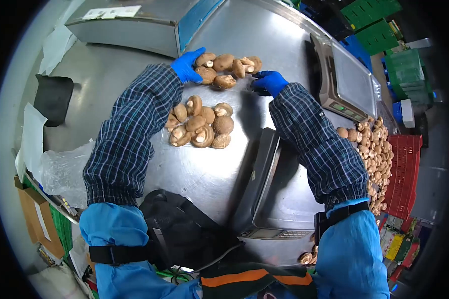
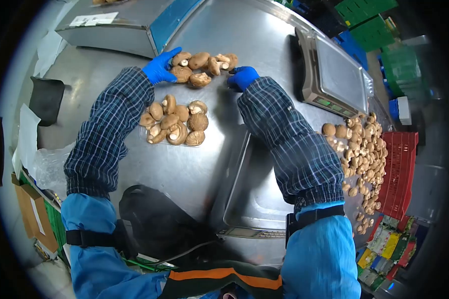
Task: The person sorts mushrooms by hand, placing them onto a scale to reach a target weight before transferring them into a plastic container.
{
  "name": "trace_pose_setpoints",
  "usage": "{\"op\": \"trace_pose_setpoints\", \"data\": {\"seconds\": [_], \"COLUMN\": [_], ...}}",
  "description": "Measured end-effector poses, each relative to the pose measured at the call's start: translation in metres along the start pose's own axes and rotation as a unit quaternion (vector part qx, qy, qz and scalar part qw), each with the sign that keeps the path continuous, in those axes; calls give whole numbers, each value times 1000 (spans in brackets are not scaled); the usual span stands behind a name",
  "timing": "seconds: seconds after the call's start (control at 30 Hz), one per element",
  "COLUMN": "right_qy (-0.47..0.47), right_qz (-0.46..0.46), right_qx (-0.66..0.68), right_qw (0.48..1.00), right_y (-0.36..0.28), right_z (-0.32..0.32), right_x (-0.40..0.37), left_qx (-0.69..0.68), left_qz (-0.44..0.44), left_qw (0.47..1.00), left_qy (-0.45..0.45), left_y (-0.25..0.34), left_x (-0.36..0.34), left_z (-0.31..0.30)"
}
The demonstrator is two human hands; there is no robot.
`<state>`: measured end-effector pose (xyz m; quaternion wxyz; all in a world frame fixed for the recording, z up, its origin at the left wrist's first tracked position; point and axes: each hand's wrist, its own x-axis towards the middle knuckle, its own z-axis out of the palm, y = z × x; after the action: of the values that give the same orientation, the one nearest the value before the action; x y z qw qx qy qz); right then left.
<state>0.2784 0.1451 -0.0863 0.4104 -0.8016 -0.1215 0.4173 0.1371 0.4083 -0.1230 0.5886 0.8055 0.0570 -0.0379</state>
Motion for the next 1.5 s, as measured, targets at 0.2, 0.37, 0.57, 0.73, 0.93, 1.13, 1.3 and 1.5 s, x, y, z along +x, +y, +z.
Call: {"op": "trace_pose_setpoints", "data": {"seconds": [0.2,0.37,0.57,0.73,0.93,1.13,1.3,1.5], "right_qy": [8,73,100,153,232,473,378,325], "right_qz": [-9,-257,-283,-245,-186,-53,1,47], "right_qx": [-219,-146,-35,53,65,4,-373,-516], "right_qw": [976,953,953,956,953,879,847,791], "right_y": [7,-8,32,89,176,322,373,415], "right_z": [-7,-33,-57,-80,-120,-145,-107,-126], "right_x": [14,-79,-199,-277,-366,-516,-604,-608], "left_qx": [161,279,437,440,435,525,367,374], "left_qz": [101,169,121,159,165,188,333,350], "left_qw": [977,936,887,878,882,824,859,854], "left_qy": [91,131,82,99,78,102,128,90], "left_y": [14,70,38,22,-2,76,139,241], "left_x": [-34,-146,-198,-161,-119,-159,-157,-174], "left_z": [6,32,92,92,85,108,155,269]}}
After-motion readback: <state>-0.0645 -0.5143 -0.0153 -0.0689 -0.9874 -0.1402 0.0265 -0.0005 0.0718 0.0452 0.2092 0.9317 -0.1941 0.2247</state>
